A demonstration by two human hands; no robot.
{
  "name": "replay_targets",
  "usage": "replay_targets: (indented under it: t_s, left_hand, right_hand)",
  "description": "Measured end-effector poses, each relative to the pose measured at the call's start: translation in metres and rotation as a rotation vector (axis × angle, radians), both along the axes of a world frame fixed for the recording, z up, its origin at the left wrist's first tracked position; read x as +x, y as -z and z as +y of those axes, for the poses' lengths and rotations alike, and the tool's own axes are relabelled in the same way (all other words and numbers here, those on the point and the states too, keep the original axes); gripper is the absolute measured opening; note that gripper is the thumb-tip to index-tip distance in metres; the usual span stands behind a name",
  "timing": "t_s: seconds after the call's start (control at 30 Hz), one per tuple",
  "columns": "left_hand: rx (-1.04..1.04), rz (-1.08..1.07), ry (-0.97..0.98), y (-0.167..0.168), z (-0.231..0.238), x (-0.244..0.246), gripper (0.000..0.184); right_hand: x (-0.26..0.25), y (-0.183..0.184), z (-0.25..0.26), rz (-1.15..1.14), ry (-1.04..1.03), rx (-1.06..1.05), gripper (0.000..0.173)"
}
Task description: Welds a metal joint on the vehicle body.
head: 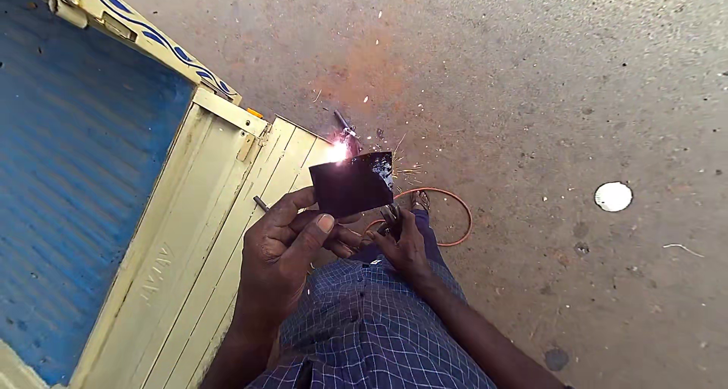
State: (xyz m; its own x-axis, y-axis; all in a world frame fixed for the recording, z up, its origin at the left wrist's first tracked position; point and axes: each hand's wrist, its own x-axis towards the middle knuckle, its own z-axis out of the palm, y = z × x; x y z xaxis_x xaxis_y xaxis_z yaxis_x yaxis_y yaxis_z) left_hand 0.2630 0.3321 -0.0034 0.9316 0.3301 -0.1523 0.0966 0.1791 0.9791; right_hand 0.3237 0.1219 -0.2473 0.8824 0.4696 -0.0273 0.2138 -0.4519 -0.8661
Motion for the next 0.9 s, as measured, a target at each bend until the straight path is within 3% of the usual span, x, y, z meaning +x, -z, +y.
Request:
replay_targets:
  t_s: [0.6, 0.9]
  left_hand:
    - [-0.01, -0.01, -0.004, -0.0016, -0.0015, -0.0054, 0.033]
    - [0.02, 0.003, -0.002, -0.0041, -0.0049, -0.007, 0.035]
  right_hand:
    - [0.0005, 0.0003, -0.0006, -0.033, -0.008, 0.002, 0.077]
    - [0.0026, 0.0043, -0.0006, 0.135, 0.053, 0.104, 0.082]
